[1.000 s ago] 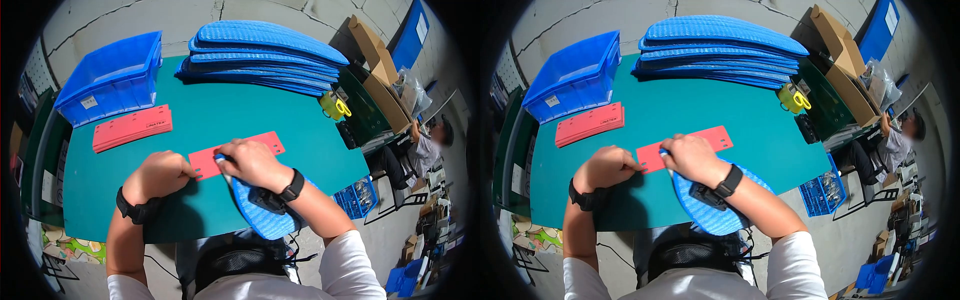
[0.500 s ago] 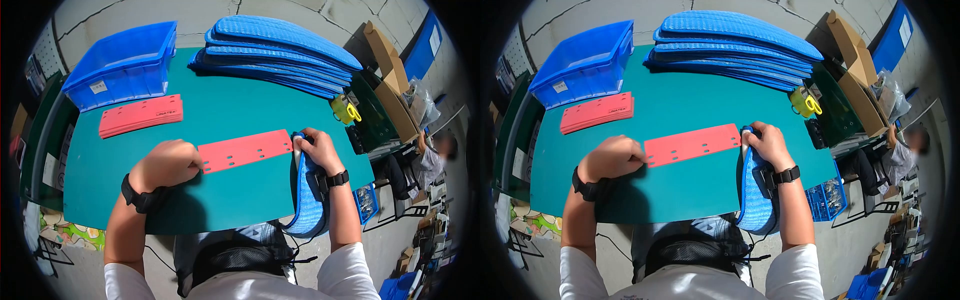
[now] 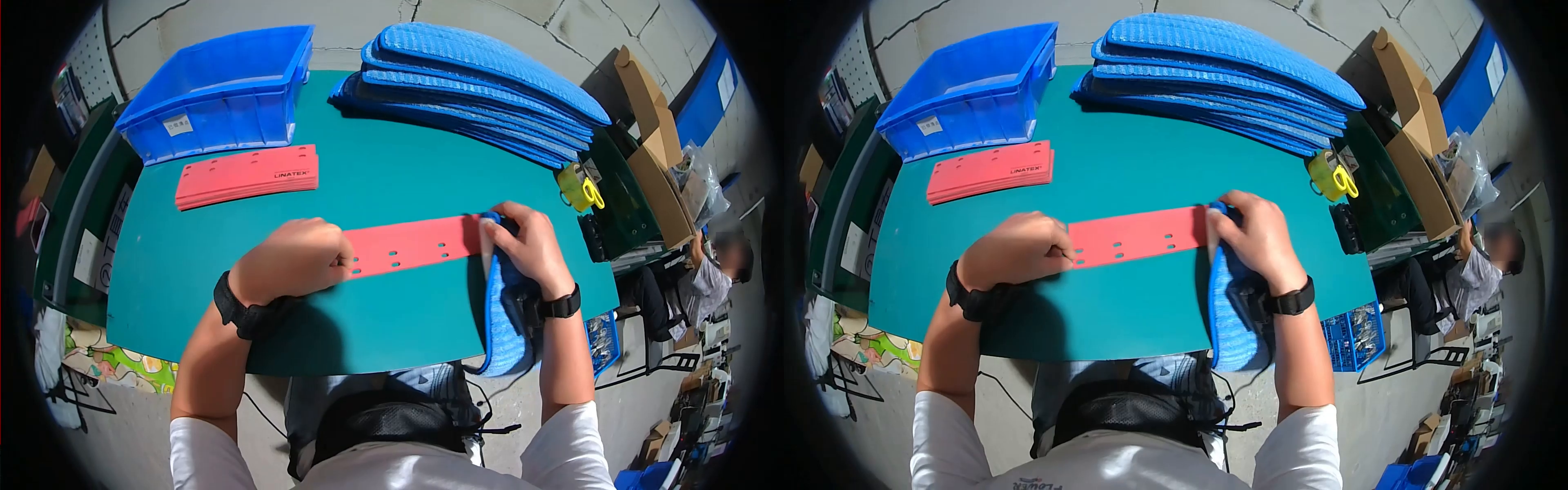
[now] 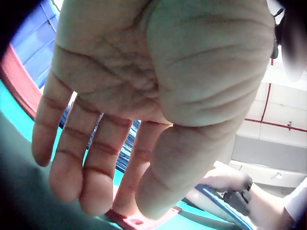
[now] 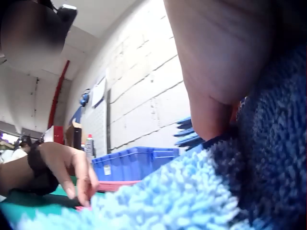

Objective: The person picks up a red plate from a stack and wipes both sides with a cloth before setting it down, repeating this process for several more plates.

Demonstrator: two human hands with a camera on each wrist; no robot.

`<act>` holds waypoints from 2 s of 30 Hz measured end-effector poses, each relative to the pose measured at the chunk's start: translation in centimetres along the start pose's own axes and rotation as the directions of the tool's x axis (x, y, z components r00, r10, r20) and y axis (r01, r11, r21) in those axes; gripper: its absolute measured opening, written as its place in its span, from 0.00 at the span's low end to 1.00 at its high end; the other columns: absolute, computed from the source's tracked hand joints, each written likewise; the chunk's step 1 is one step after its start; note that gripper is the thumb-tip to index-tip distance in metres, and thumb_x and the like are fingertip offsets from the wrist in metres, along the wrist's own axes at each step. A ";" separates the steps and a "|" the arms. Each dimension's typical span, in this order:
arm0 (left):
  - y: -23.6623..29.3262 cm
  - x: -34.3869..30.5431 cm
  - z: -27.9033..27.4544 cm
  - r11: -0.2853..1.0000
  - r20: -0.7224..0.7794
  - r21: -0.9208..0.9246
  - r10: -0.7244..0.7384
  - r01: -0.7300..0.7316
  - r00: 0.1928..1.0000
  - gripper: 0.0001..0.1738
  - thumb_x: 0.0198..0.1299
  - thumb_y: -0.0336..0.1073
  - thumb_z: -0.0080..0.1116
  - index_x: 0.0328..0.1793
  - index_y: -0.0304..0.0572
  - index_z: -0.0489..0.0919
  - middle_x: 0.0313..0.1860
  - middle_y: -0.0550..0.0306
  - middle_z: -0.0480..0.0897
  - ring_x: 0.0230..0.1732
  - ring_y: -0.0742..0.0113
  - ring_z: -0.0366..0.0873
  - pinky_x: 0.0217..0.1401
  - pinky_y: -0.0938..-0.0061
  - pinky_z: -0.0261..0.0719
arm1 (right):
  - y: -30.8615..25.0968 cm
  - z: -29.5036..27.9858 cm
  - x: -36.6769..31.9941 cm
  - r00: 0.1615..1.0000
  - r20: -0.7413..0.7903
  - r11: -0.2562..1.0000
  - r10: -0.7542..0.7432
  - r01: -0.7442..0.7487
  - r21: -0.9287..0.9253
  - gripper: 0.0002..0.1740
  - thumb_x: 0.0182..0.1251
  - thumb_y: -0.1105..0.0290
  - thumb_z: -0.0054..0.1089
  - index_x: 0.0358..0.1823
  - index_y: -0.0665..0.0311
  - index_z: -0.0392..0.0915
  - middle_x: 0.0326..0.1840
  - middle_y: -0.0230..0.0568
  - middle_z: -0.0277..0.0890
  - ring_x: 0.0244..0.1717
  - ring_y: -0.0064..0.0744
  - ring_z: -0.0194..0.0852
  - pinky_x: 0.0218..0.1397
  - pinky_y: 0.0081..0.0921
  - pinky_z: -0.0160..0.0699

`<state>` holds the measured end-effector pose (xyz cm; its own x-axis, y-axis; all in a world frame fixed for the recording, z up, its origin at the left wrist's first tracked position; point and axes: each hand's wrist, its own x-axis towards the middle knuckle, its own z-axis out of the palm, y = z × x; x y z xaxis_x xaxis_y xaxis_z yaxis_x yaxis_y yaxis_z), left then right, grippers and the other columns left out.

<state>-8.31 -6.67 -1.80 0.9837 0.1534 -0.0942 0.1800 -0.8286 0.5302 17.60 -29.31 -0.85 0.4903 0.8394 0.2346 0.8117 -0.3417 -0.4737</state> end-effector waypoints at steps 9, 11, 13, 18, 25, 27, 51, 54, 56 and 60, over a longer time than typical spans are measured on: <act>-0.2 -0.2 -0.2 0.999 -0.045 0.013 0.035 -0.035 0.998 0.04 0.50 0.31 0.66 0.33 0.41 0.86 0.31 0.52 0.84 0.33 0.53 0.82 0.37 0.64 0.77 | -9.2 7.2 1.8 0.927 0.176 0.942 -0.332 0.337 0.005 0.11 0.63 0.64 0.60 0.39 0.63 0.84 0.34 0.51 0.81 0.38 0.54 0.81 0.44 0.47 0.79; 0.1 -0.2 -0.4 1.000 0.002 -0.007 -0.024 0.024 1.000 0.04 0.50 0.31 0.63 0.30 0.39 0.84 0.28 0.51 0.82 0.32 0.51 0.80 0.37 0.63 0.76 | -8.7 6.8 2.0 0.937 0.209 0.960 -0.279 0.267 0.083 0.13 0.63 0.64 0.61 0.43 0.63 0.85 0.35 0.54 0.82 0.39 0.54 0.81 0.44 0.47 0.79; 0.2 -0.2 -0.4 1.000 -0.004 -0.020 -0.017 0.017 1.000 0.04 0.50 0.31 0.62 0.27 0.38 0.81 0.27 0.49 0.80 0.31 0.50 0.78 0.36 0.62 0.74 | -7.5 6.0 1.9 0.941 0.224 0.966 -0.252 0.230 0.121 0.14 0.63 0.62 0.61 0.43 0.64 0.85 0.35 0.55 0.82 0.39 0.55 0.81 0.44 0.46 0.78; -0.1 -0.2 -0.2 1.000 -0.017 -0.001 0.009 -0.009 1.000 0.08 0.49 0.31 0.58 0.22 0.36 0.72 0.23 0.47 0.73 0.28 0.47 0.71 0.33 0.59 0.69 | -3.0 2.7 1.3 0.981 0.182 0.997 -0.060 0.051 0.053 0.17 0.62 0.61 0.64 0.46 0.64 0.85 0.39 0.56 0.84 0.41 0.54 0.84 0.47 0.41 0.81; -0.2 0.1 0.0 1.000 -0.018 0.004 -0.007 0.007 1.000 0.07 0.48 0.31 0.61 0.24 0.37 0.76 0.25 0.48 0.76 0.28 0.48 0.73 0.34 0.60 0.71 | 5.8 0.3 -0.5 0.968 0.073 0.953 0.240 -0.249 0.169 0.16 0.63 0.64 0.65 0.45 0.70 0.84 0.29 0.43 0.82 0.29 0.23 0.78 0.36 0.24 0.76; -0.4 0.0 0.1 1.000 -0.038 0.002 0.008 -0.008 0.999 0.05 0.49 0.31 0.62 0.26 0.37 0.79 0.26 0.48 0.78 0.29 0.49 0.76 0.34 0.61 0.72 | 6.9 0.4 -1.0 0.967 0.079 0.923 0.244 -0.256 0.285 0.16 0.65 0.65 0.64 0.46 0.71 0.83 0.31 0.39 0.83 0.31 0.22 0.78 0.37 0.23 0.76; 0.5 1.1 0.7 0.989 -0.077 0.149 0.009 0.003 0.997 0.30 0.43 0.31 0.74 0.57 0.37 0.79 0.48 0.50 0.76 0.56 0.50 0.73 0.59 0.62 0.74 | 8.0 1.1 -1.2 0.969 0.087 0.854 0.232 -0.246 0.459 0.13 0.68 0.66 0.62 0.44 0.70 0.80 0.33 0.33 0.80 0.34 0.19 0.74 0.39 0.21 0.73; 0.6 1.4 0.9 0.996 -0.124 0.089 0.009 0.002 0.992 0.28 0.43 0.29 0.73 0.54 0.36 0.78 0.47 0.48 0.75 0.55 0.49 0.72 0.57 0.61 0.74 | 7.9 1.1 -1.2 0.972 0.085 0.853 0.220 -0.234 0.467 0.12 0.68 0.66 0.62 0.44 0.70 0.81 0.33 0.34 0.81 0.34 0.20 0.74 0.40 0.21 0.73; 0.4 1.6 1.2 0.991 -0.251 0.097 0.117 -0.095 0.961 0.24 0.42 0.25 0.70 0.48 0.38 0.77 0.43 0.49 0.75 0.51 0.49 0.73 0.51 0.61 0.74 | 7.6 1.0 -1.3 0.973 0.076 0.850 0.220 -0.229 0.475 0.12 0.67 0.66 0.62 0.44 0.69 0.81 0.33 0.34 0.81 0.34 0.20 0.75 0.40 0.21 0.73; 1.8 1.5 0.4 0.980 -0.290 0.002 0.189 -0.197 0.938 0.19 0.41 0.21 0.67 0.42 0.39 0.75 0.39 0.51 0.74 0.45 0.49 0.73 0.45 0.61 0.73 | 7.7 1.0 -1.4 0.971 0.078 0.862 0.225 -0.236 0.449 0.13 0.66 0.66 0.62 0.44 0.70 0.81 0.34 0.36 0.82 0.35 0.22 0.76 0.42 0.23 0.75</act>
<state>-6.52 -8.12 -1.35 0.9559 0.1433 0.2562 -0.0172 -0.8439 0.5362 22.88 -32.73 -5.69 0.6343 0.7711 0.0550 0.4411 -0.3026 -0.8449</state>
